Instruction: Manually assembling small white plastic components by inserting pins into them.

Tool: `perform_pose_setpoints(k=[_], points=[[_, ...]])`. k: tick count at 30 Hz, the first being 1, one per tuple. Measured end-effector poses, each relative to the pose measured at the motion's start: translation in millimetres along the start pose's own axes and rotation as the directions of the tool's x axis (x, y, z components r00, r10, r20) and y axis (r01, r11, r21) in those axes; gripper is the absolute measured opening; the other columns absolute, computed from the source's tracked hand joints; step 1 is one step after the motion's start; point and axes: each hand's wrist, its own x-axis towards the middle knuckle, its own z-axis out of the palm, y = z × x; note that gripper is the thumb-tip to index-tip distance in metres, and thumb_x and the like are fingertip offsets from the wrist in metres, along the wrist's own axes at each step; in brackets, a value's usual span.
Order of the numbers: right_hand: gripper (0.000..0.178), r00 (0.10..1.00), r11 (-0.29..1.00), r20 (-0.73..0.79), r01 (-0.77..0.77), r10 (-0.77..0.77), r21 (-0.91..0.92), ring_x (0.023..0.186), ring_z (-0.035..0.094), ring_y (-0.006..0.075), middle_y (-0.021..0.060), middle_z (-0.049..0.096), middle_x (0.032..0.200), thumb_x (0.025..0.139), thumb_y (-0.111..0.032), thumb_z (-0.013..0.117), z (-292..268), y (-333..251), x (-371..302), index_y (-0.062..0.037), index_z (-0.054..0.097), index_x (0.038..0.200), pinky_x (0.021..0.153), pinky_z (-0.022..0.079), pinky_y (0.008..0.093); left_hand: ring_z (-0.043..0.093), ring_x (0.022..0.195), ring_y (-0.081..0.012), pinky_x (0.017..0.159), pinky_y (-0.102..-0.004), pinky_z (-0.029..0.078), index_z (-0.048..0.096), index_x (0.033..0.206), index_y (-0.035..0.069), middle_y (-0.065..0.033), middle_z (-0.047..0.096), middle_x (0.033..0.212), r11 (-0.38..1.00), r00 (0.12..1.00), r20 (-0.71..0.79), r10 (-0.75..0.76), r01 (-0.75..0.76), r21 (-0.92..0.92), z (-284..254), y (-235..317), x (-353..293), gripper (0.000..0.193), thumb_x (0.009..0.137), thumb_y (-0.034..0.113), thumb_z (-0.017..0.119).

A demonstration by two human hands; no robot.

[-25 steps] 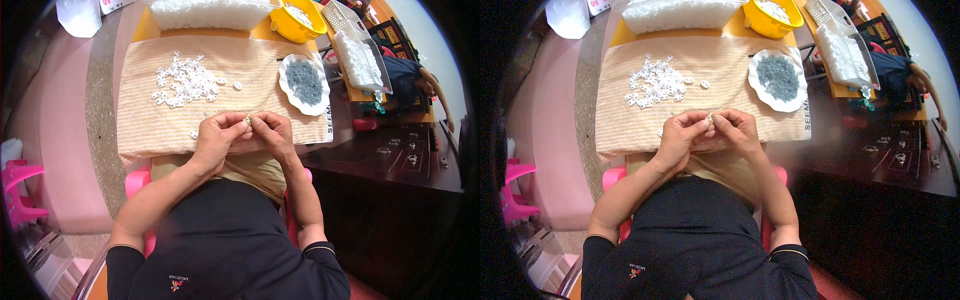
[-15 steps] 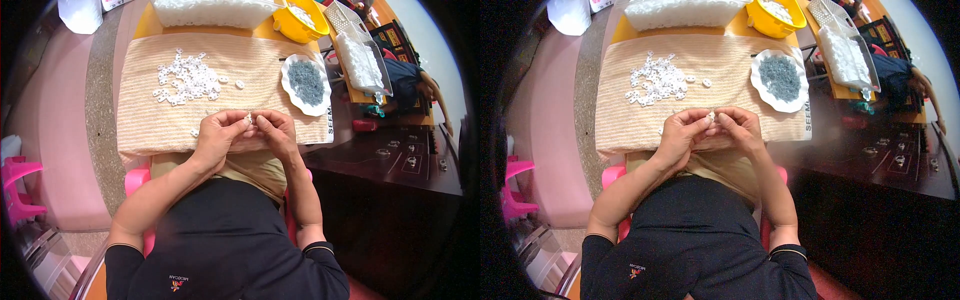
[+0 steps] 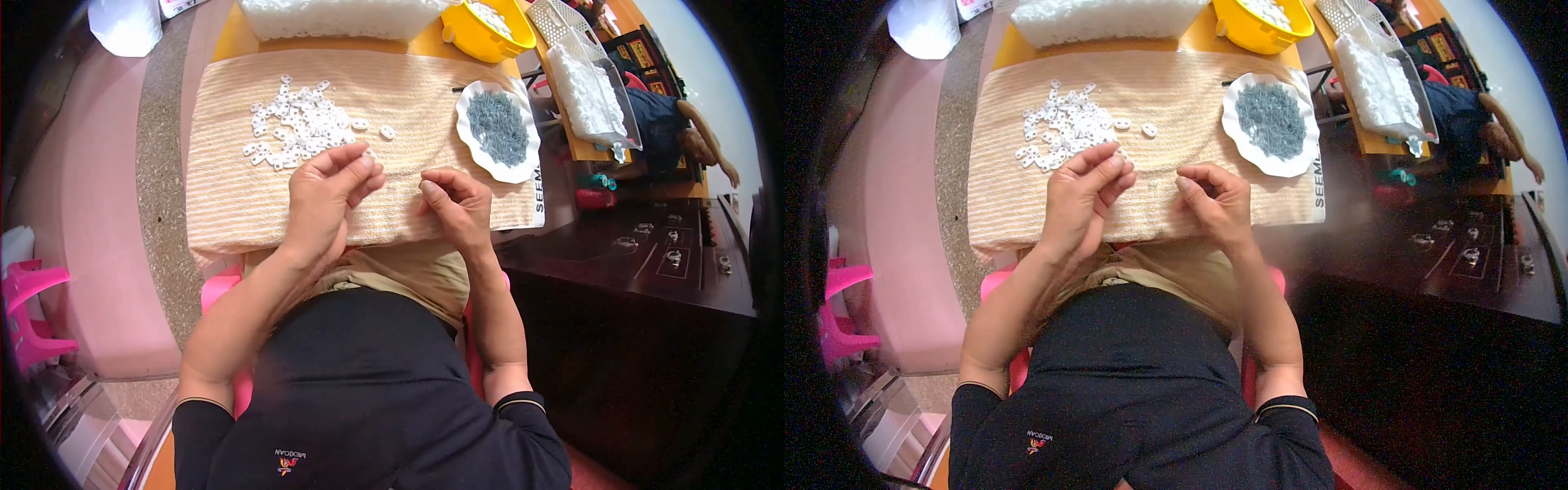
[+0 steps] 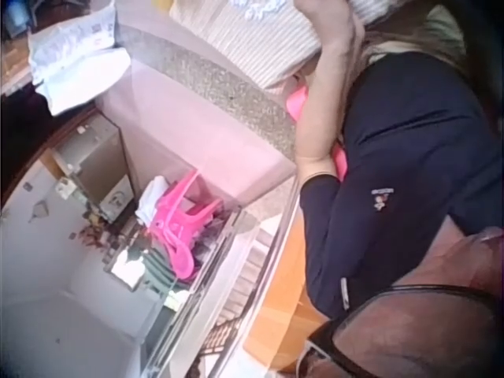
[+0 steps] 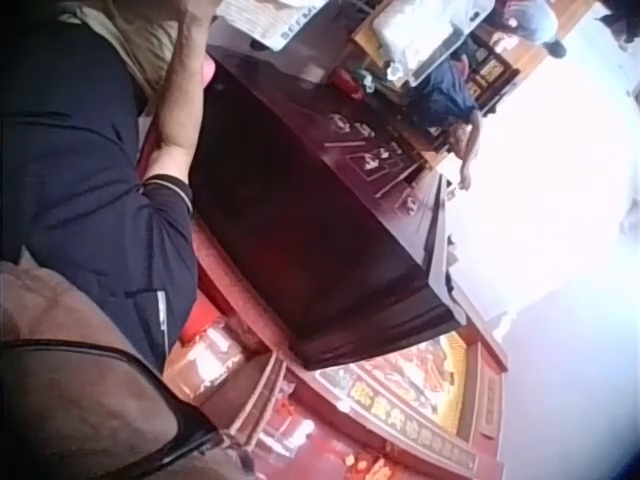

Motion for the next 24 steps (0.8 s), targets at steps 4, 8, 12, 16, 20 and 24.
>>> perform_pose_setpoints(k=[4, 8, 12, 16, 20, 24], points=[[0.013, 0.989, 0.933, 0.066, 0.143, -0.129, -0.33, 0.064, 0.056, 0.0077, 0.0021, 0.063, 0.083, 0.087, -0.002, 0.065, 0, 6, 2, 0.0024, 0.065, 0.1, 0.058, 0.045, 0.0211, 0.066, 0.084, -0.0181, 0.078, -0.0266, 0.059, 0.058, 0.108, -0.005, -0.012, 0.064, 0.093, 0.999, 0.998, -0.035, 0.051, -0.051, -0.008, -3, 5, 6, 0.02, 0.089, 0.0, 0.06], [0.016, 0.925, 0.763, 0.212, 0.381, -0.316, -0.523, 0.064, 0.056, 0.0157, 0.0085, 0.061, 0.079, 0.081, -0.002, 0.069, 11, -4, 7, 0.0003, 0.065, 0.096, 0.059, 0.045, 0.0271, 0.066, 0.084, -0.0179, 0.077, -0.0265, 0.059, 0.058, 0.108, -0.005, -0.0119, 0.064, 0.093, 0.999, 0.998, -0.039, 0.047, -0.047, -0.004, -4, 4, 5, 0.02, 0.089, 0.0, 0.061], [0.013, 0.919, 0.665, 0.244, 0.392, -0.309, -0.635, 0.066, 0.059, 0.0226, 0.0105, 0.061, 0.081, 0.08, -0.003, 0.068, 20, -9, 8, -0.0013, 0.066, 0.093, 0.06, 0.046, 0.0302, 0.064, 0.083, -0.0162, 0.077, -0.0269, 0.058, 0.058, 0.108, -0.007, -0.0102, 0.062, 0.094, 1.0, 0.998, -0.053, 0.027, -0.027, -0.003, -3, 3, 5, 0.022, 0.087, -0.001, 0.062], [0.011, 0.94, 0.591, 0.239, 0.339, -0.244, -0.732, 0.07, 0.062, 0.0271, 0.0096, 0.061, 0.082, 0.081, -0.008, 0.068, 25, -15, 6, -0.0057, 0.068, 0.091, 0.061, 0.048, 0.0343, 0.064, 0.081, -0.0158, 0.076, -0.0261, 0.057, 0.058, 0.107, -0.006, -0.0097, 0.062, 0.092, 1.0, 0.999, -0.031, 0.004, -0.005, -0.007, -5, -1, 4, 0.021, 0.087, -0.002, 0.062], [0.008, 0.935, 0.476, 0.27, 0.349, -0.228, -0.807, 0.07, 0.062, 0.0291, 0.009, 0.061, 0.082, 0.082, -0.011, 0.067, 27, -16, 4, -0.0078, 0.065, 0.089, 0.061, 0.049, 0.0367, 0.066, 0.081, -0.0166, 0.075, -0.0267, 0.058, 0.059, 0.108, -0.004, -0.0107, 0.065, 0.091, 1.0, 1.0, -0.027, -0.013, 0.014, 0.024, -4, -4, 3, 0.021, 0.088, -0.001, 0.061], [0.006, 0.925, 0.442, 0.3, 0.375, -0.231, -0.815, 0.069, 0.061, 0.0307, 0.0098, 0.059, 0.082, 0.083, -0.008, 0.065, 27, -18, 4, -0.0079, 0.062, 0.088, 0.06, 0.048, 0.0381, 0.066, 0.081, -0.0165, 0.075, -0.0265, 0.058, 0.059, 0.108, -0.004, -0.0104, 0.065, 0.091, 0.999, 0.999, -0.021, -0.029, 0.03, 0.024, -3, -5, 2, 0.021, 0.088, -0.001, 0.062]])
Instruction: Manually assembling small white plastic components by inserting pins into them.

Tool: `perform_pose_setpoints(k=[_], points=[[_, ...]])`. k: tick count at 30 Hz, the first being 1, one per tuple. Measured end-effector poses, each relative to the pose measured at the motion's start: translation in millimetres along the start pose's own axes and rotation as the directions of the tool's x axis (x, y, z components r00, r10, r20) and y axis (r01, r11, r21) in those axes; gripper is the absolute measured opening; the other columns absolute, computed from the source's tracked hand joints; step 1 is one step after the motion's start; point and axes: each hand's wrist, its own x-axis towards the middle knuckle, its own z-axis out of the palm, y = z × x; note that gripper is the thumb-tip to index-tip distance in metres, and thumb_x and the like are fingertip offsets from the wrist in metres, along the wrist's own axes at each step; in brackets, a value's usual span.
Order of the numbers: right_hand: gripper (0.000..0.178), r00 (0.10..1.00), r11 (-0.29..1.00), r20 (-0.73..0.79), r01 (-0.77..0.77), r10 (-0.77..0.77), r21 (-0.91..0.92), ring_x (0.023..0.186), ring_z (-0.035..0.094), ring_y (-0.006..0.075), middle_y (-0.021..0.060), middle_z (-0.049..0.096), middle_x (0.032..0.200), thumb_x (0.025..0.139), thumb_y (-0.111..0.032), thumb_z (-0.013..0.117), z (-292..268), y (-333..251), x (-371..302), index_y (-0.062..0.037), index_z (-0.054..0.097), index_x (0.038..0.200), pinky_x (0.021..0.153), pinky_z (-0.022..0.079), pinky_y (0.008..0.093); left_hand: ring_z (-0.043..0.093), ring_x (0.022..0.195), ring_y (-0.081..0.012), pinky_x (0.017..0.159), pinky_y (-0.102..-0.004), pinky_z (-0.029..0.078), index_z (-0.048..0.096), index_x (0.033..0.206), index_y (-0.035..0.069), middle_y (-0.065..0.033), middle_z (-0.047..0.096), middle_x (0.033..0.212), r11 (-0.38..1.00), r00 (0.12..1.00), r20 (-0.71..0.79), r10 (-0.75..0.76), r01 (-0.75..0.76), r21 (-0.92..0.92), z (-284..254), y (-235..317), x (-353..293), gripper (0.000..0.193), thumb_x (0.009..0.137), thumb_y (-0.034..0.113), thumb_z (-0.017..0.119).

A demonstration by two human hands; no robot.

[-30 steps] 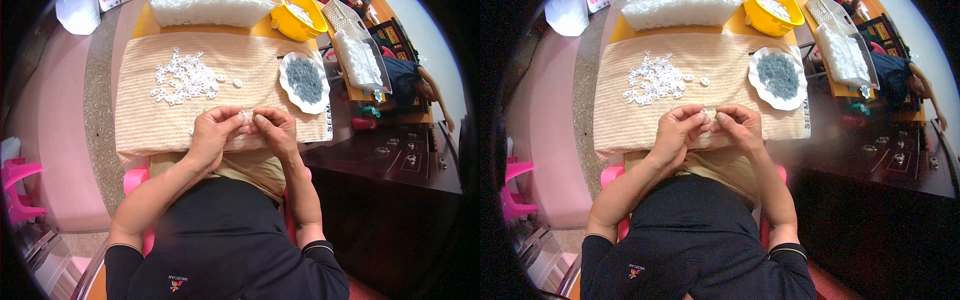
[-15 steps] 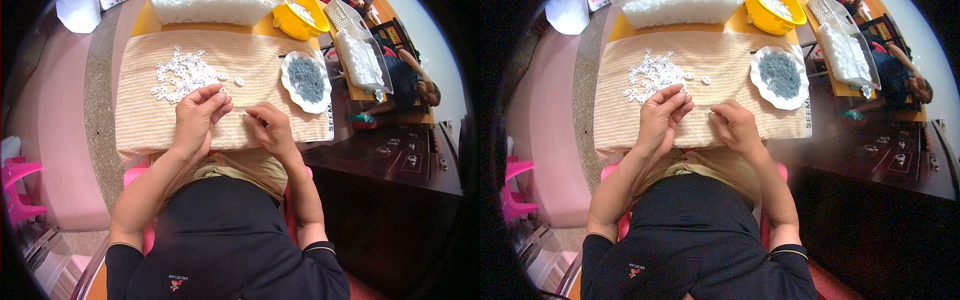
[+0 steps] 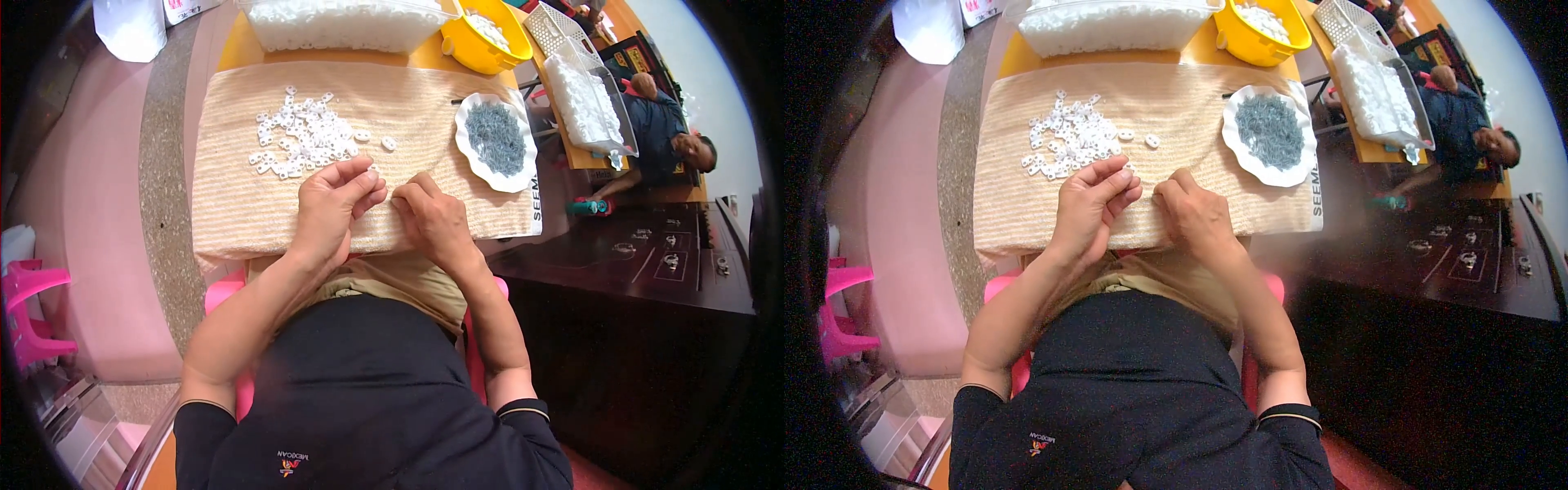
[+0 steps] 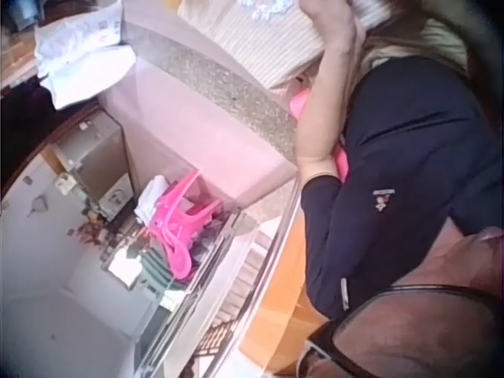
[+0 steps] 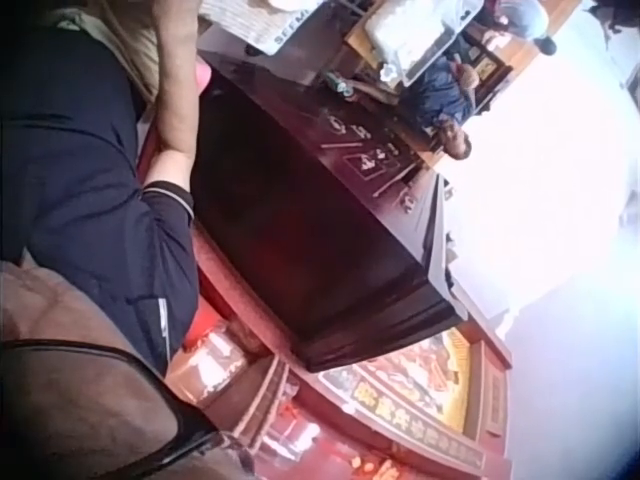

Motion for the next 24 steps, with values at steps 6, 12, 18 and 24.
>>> perform_pose_setpoints(k=[6, 12, 18, 24], points=[[0.004, 0.998, 0.965, -0.04, -0.035, 0.047, 0.261, 0.072, 0.058, 0.0309, 0.013, 0.056, 0.081, 0.086, -0.004, 0.06, -7, 8, 0, -0.0028, 0.059, 0.09, 0.063, 0.046, 0.036, 0.065, 0.082, -0.0156, 0.075, -0.0261, 0.058, 0.059, 0.107, -0.003, -0.0094, 0.064, 0.091, 0.998, 0.998, 0.052, -0.033, 0.03, 0.046, 3, -3, -4, 0.02, 0.088, 0.0, 0.063], [0.005, 0.998, 0.907, -0.059, 0.029, -0.005, 0.419, 0.067, 0.051, 0.0224, 0.0107, 0.053, 0.076, 0.09, -0.004, 0.059, -8, 8, 2, 0.0, 0.058, 0.089, 0.062, 0.042, 0.0309, 0.065, 0.082, -0.0144, 0.076, -0.0257, 0.057, 0.061, 0.103, -0.002, -0.0078, 0.064, 0.091, 0.991, 0.991, 0.107, -0.083, 0.07, 0.113, 1, -8, -4, 0.016, 0.088, 0.002, 0.064], [0.007, 0.998, 0.866, -0.053, -0.004, 0.035, 0.5, 0.067, 0.048, 0.0139, 0.0063, 0.052, 0.075, 0.091, -0.006, 0.059, -7, 9, -1, 0.0006, 0.058, 0.09, 0.06, 0.04, 0.0263, 0.065, 0.081, -0.014, 0.074, -0.0248, 0.056, 0.062, 0.103, -0.001, -0.0075, 0.065, 0.091, 0.991, 0.988, 0.128, -0.083, 0.068, 0.116, 1, -10, -4, 0.016, 0.088, 0.003, 0.065], [0.008, 0.994, 0.82, -0.03, -0.067, 0.102, 0.569, 0.068, 0.047, 0.0095, 0.0036, 0.054, 0.078, 0.092, -0.007, 0.059, 1, 11, -3, 0.0004, 0.059, 0.091, 0.061, 0.04, 0.0239, 0.065, 0.078, -0.0134, 0.073, -0.0247, 0.056, 0.063, 0.101, 0.0, -0.0078, 0.067, 0.088, 0.992, 0.985, 0.138, -0.104, 0.092, 0.092, 2, -13, -5, 0.015, 0.087, 0.004, 0.065]])
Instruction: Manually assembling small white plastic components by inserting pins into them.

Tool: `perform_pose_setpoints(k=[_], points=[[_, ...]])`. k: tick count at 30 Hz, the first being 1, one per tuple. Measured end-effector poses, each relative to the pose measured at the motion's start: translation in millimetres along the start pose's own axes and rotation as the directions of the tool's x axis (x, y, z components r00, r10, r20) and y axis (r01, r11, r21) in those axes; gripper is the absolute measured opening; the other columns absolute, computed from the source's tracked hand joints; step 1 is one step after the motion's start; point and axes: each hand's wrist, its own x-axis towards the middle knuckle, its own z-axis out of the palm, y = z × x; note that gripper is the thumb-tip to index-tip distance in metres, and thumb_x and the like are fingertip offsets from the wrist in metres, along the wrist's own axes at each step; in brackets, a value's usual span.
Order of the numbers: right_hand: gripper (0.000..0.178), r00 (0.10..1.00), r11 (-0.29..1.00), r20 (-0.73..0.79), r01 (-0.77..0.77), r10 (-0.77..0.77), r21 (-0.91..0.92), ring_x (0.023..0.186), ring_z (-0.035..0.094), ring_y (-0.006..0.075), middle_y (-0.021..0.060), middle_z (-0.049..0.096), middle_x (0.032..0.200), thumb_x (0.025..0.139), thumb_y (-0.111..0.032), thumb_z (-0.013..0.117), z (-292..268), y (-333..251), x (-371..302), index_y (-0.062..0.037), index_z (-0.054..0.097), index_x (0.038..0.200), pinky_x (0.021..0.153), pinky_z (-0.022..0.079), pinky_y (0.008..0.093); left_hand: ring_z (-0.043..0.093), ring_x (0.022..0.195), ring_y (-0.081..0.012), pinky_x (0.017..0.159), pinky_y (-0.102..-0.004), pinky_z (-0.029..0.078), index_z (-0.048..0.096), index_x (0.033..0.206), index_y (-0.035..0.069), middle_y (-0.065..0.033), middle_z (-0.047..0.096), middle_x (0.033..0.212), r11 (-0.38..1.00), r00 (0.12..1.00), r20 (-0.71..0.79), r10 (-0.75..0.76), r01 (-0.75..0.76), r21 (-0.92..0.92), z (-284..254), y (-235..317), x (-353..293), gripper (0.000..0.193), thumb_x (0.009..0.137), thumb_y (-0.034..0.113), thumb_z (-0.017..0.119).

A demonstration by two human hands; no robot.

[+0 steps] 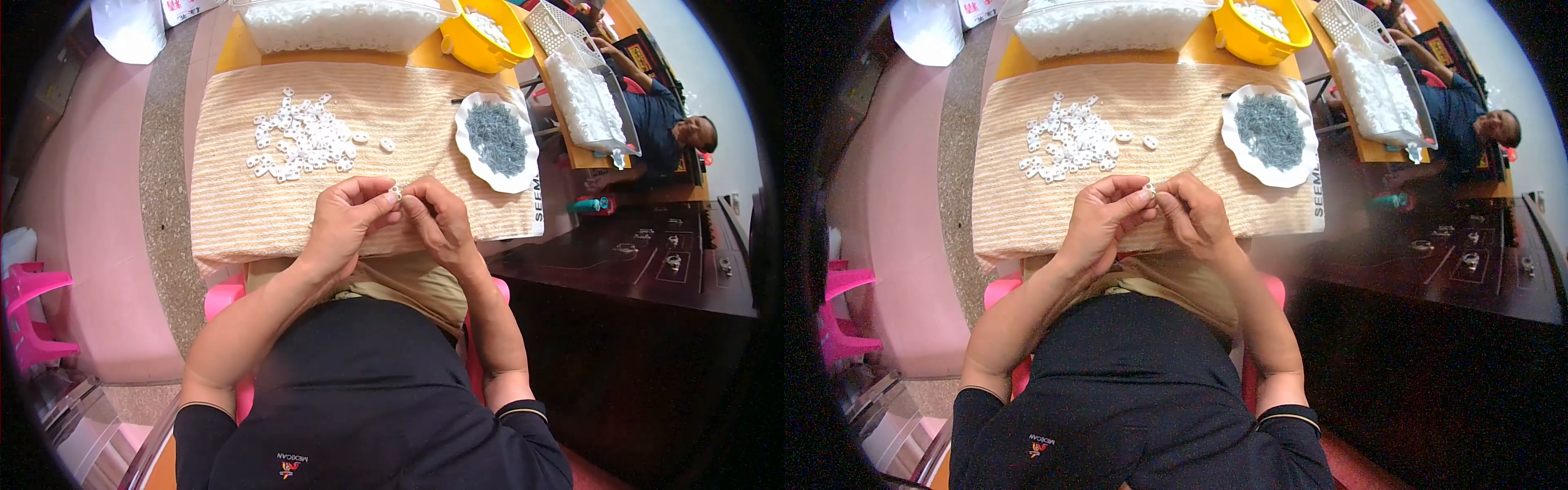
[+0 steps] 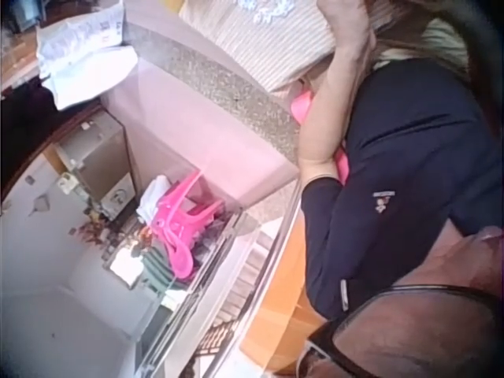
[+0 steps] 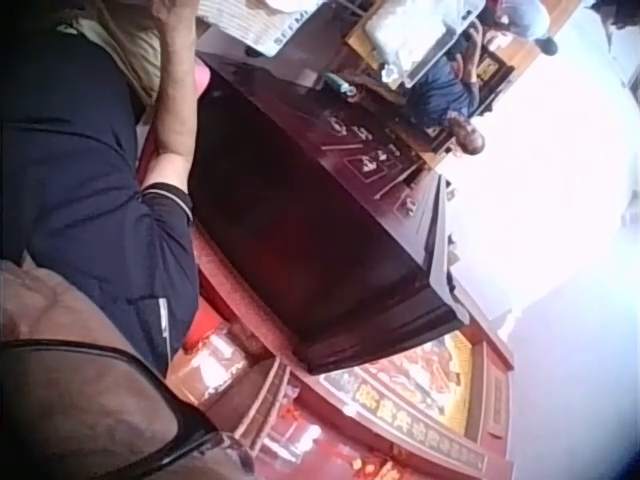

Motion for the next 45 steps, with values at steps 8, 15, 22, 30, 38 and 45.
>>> perform_pose_setpoints(k=[8, 15, 22, 30, 38, 45], points=[[0.011, 0.978, 0.921, 0.031, -0.205, 0.206, 0.333, 0.061, 0.051, 0.0058, -0.0004, 0.054, 0.07, 0.098, -0.009, 0.051, 0.1, 2.5, -3.7, 0.0006, 0.056, 0.098, 0.058, 0.043, 0.0197, 0.066, 0.08, -0.0148, 0.075, -0.0258, 0.057, 0.062, 0.103, -0.001, -0.0093, 0.067, 0.089, 0.999, 1.0, 0.004, -0.027, 0.027, -0.019, 1.4, -0.4, -1.1, 0.016, 0.087, 0.003, 0.065], [0.011, 0.978, 0.921, 0.044, -0.208, 0.205, 0.329, 0.062, 0.051, 0.0052, -0.0006, 0.054, 0.071, 0.098, -0.009, 0.051, 0.3, 4.4, -3.7, 0.0006, 0.056, 0.096, 0.058, 0.043, 0.0194, 0.066, 0.079, -0.0148, 0.075, -0.026, 0.056, 0.062, 0.102, -0.002, -0.0096, 0.067, 0.09, 0.999, 0.998, 0.036, -0.044, 0.044, -0.001, -0.2, -1.7, -1.4, 0.016, 0.087, 0.003, 0.065], [0.013, 0.98, 0.936, 0.058, -0.198, 0.189, 0.292, 0.065, 0.052, 0.0048, 0.0, 0.056, 0.076, 0.098, -0.009, 0.051, -1.5, 4.8, -3.8, 0.0012, 0.057, 0.093, 0.059, 0.045, 0.0192, 0.065, 0.078, -0.0142, 0.074, -0.0258, 0.056, 0.062, 0.102, -0.002, -0.0095, 0.067, 0.089, 0.999, 0.998, 0.039, -0.047, 0.047, 0.001, 0.5, -2.3, -1.5, 0.015, 0.088, 0.003, 0.064], [0.013, 0.982, 0.944, 0.07, -0.189, 0.177, 0.269, 0.066, 0.053, 0.0049, 0.0007, 0.058, 0.077, 0.098, -0.01, 0.052, -2.9, 7.2, -4.2, 0.0013, 0.057, 0.094, 0.06, 0.045, 0.0193, 0.065, 0.078, -0.0132, 0.074, -0.0255, 0.057, 0.063, 0.101, -0.002, -0.0084, 0.066, 0.09, 0.998, 0.998, 0.048, -0.039, 0.036, 0.056, 1.5, -3.6, -1.3, 0.015, 0.088, 0.003, 0.064], [0.012, 0.983, 0.951, 0.062, -0.18, 0.17, 0.251, 0.066, 0.054, 0.0053, 0.0008, 0.058, 0.075, 0.097, -0.008, 0.052, -2.8, 7.4, -4.5, 0.0008, 0.057, 0.091, 0.06, 0.045, 0.0195, 0.063, 0.075, -0.0104, 0.071, -0.0223, 0.055, 0.064, 0.099, -0.005, -0.0079, 0.067, 0.086, 0.998, 0.999, 0.04, -0.006, 0.004, 0.062, 3.0, -6.0, -1.1, 0.013, 0.088, 0.001, 0.063], [0.009, 0.99, 0.961, 0.042, -0.138, 0.132, 0.24, 0.064, 0.056, 0.0078, 0.0035, 0.059, 0.075, 0.094, -0.007, 0.057, -1.9, 7.3, -4.8, 0.0005, 0.06, 0.09, 0.056, 0.046, 0.022, 0.063, 0.075, -0.0095, 0.071, -0.0214, 0.054, 0.065, 0.1, -0.005, -0.0072, 0.067, 0.087, 0.993, 1.0, 0.006, 0.019, -0.02, 0.114, 5.9, -7.8, -4.9, 0.014, 0.088, 0.002, 0.064]])
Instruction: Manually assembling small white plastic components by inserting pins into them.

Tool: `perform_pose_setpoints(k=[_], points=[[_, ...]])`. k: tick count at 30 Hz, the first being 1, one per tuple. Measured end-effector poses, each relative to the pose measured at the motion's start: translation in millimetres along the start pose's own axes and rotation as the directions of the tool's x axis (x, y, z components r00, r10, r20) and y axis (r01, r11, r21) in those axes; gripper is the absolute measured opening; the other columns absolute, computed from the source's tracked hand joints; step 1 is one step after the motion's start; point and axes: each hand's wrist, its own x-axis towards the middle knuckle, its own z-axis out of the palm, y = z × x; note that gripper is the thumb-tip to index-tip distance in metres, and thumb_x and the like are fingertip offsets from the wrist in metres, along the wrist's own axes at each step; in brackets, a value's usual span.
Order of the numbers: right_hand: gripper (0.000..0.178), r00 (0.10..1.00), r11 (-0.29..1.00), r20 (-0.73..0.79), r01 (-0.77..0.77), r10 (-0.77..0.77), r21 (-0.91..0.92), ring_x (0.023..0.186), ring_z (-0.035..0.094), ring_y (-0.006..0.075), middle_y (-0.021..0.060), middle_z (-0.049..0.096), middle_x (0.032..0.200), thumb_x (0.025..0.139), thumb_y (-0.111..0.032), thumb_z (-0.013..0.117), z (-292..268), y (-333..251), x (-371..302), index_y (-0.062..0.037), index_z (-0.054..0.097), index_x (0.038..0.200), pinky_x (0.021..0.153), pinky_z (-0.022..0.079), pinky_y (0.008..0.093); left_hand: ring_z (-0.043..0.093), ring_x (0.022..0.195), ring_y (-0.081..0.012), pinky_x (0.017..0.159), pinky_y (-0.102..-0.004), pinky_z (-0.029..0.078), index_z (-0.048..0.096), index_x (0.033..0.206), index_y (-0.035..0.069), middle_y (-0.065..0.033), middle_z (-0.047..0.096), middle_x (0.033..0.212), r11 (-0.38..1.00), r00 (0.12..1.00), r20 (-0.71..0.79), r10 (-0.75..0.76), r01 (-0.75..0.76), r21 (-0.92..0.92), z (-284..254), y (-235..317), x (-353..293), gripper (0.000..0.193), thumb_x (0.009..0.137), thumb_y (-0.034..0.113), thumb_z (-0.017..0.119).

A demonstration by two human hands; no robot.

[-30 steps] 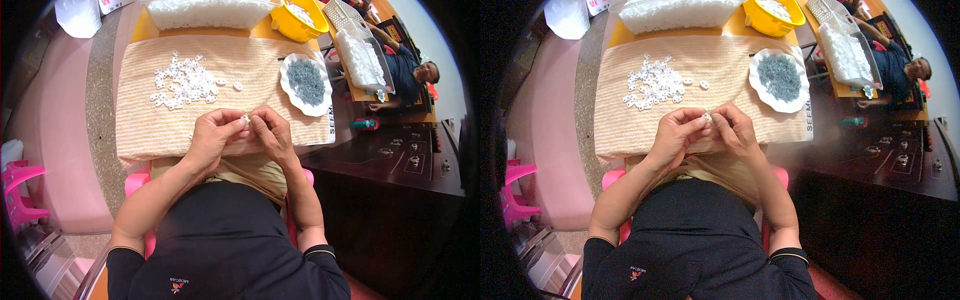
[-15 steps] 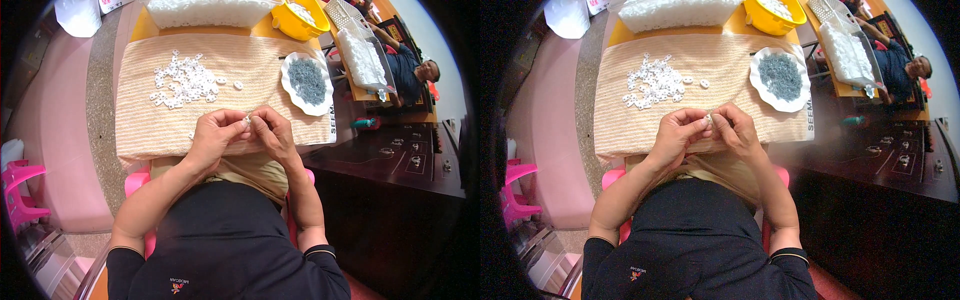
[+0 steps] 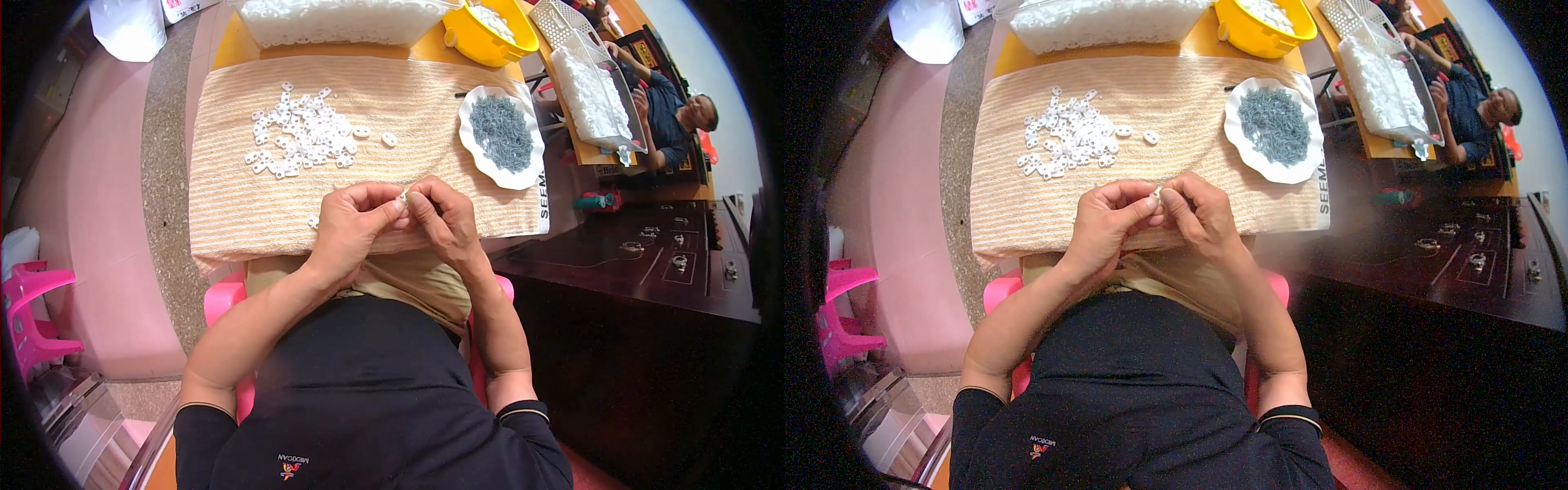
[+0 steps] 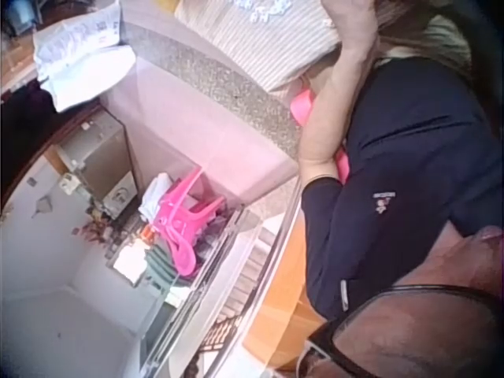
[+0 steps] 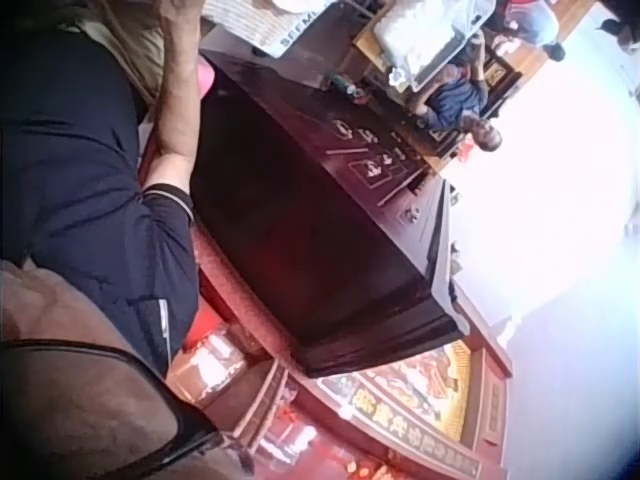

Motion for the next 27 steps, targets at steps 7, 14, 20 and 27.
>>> perform_pose_setpoints(k=[7, 14, 20, 27], points=[[0.017, 0.999, 0.995, -0.007, 0.042, -0.043, -0.093, 0.064, 0.053, 0.0076, 0.0025, 0.058, 0.072, 0.096, -0.012, 0.055, 4, 0, -1, 0.0004, 0.059, 0.085, 0.058, 0.044, 0.0227, 0.063, 0.075, -0.0091, 0.071, -0.0211, 0.054, 0.066, 0.1, -0.006, -0.0072, 0.068, 0.089, 0.996, 0.998, -0.009, 0.058, -0.057, 0.071, 1, -5, -3, 0.014, 0.088, 0.002, 0.064], [0.021, 1.0, 1.0, 0.001, -0.011, 0.011, -0.013, 0.065, 0.05, 0.0047, -0.0012, 0.058, 0.07, 0.097, -0.015, 0.055, 4, -10, -1, 0.0, 0.059, 0.083, 0.058, 0.042, 0.0207, 0.063, 0.075, -0.0088, 0.07, -0.0206, 0.053, 0.066, 0.1, -0.006, -0.0064, 0.068, 0.087, 0.994, 0.997, -0.004, 0.072, -0.072, 0.08, 2, -2, -4, 0.015, 0.088, 0.003, 0.064], [0.02, 0.997, 0.981, -0.006, -0.08, 0.082, 0.178, 0.069, 0.058, 0.0066, 0.0017, 0.064, 0.077, 0.097, -0.014, 0.055, 1, -8, -2, 0.0019, 0.063, 0.088, 0.063, 0.047, 0.0196, 0.063, 0.075, -0.0086, 0.07, -0.0205, 0.053, 0.065, 0.1, -0.006, -0.0061, 0.067, 0.086, 0.997, 0.998, 0.012, 0.066, -0.067, 0.043, 1, -3, -1, 0.015, 0.088, 0.003, 0.064], [0.018, 0.992, 0.952, 0.07, -0.123, 0.108, 0.281, 0.073, 0.059, 0.0067, 0.0028, 0.065, 0.081, 0.095, -0.013, 0.057, -7, 2, -1, 0.0036, 0.065, 0.096, 0.065, 0.049, 0.0201, 0.063, 0.074, -0.009, 0.07, -0.0209, 0.053, 0.065, 0.1, -0.006, -0.0066, 0.067, 0.086, 1.0, 1.0, -0.001, 0.026, -0.026, 0.013, 1, -3, 1, 0.015, 0.087, 0.002, 0.064]])
